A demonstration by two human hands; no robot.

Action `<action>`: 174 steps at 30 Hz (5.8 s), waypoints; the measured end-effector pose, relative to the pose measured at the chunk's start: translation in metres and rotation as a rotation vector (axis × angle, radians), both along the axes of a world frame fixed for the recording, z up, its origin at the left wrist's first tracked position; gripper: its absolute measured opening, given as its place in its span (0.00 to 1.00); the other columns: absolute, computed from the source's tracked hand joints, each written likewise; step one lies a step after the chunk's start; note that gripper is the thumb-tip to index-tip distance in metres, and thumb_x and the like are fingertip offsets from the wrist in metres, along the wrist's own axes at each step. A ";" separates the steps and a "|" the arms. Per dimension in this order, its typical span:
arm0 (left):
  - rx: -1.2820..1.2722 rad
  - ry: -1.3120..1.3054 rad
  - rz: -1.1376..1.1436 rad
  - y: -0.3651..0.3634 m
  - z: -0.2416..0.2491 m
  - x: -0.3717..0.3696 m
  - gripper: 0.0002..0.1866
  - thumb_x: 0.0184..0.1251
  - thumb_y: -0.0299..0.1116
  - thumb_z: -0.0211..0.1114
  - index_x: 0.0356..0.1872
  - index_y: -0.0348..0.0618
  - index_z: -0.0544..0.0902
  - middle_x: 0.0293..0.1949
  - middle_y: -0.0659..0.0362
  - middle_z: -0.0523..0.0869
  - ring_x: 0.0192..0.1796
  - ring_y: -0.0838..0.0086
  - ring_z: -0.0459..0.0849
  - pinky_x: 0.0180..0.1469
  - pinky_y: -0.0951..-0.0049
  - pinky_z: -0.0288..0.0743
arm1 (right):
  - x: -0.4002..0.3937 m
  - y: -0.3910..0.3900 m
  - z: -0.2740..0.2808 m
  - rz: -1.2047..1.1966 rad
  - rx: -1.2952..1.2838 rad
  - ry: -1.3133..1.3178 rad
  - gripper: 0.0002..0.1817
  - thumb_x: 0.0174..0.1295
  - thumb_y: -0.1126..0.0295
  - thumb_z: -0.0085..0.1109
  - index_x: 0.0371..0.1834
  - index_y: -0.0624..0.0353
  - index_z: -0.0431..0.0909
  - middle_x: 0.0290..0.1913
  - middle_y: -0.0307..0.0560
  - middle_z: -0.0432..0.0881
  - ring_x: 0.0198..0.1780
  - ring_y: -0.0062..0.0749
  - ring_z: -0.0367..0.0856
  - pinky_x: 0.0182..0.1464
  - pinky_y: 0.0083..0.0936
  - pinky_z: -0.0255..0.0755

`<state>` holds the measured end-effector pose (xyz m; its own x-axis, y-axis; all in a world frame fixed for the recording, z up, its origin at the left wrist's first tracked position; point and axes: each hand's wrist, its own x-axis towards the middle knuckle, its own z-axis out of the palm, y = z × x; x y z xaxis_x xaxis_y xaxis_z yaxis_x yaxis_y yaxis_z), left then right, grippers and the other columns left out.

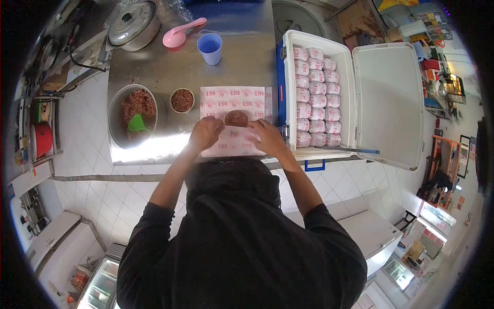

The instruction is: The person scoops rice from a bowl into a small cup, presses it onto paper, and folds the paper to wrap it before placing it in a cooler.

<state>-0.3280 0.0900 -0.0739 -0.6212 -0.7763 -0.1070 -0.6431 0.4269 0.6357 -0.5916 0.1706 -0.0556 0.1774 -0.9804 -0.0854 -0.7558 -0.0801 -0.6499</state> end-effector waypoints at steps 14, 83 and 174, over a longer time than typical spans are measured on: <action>-0.525 -0.050 -0.369 0.057 -0.022 -0.050 0.21 0.69 0.29 0.57 0.59 0.28 0.78 0.60 0.41 0.78 0.69 0.50 0.72 0.70 0.53 0.70 | -0.013 -0.065 -0.043 -0.214 0.290 0.178 0.16 0.61 0.59 0.65 0.46 0.56 0.86 0.47 0.57 0.87 0.52 0.52 0.85 0.59 0.41 0.76; -0.492 -0.117 -0.207 0.040 -0.034 -0.055 0.26 0.64 0.28 0.56 0.62 0.21 0.74 0.64 0.37 0.73 0.69 0.48 0.70 0.75 0.58 0.64 | -0.001 -0.156 -0.013 0.265 0.100 0.101 0.09 0.60 0.72 0.64 0.43 0.59 0.83 0.39 0.57 0.88 0.47 0.53 0.87 0.53 0.45 0.78; 0.970 0.701 0.528 0.035 0.035 -0.072 0.24 0.79 0.44 0.57 0.60 0.30 0.78 0.40 0.57 0.86 0.40 0.74 0.81 0.45 0.72 0.76 | 0.098 0.020 0.038 -0.483 -0.167 -0.136 0.31 0.66 0.73 0.57 0.71 0.74 0.61 0.64 0.72 0.71 0.64 0.67 0.69 0.67 0.51 0.64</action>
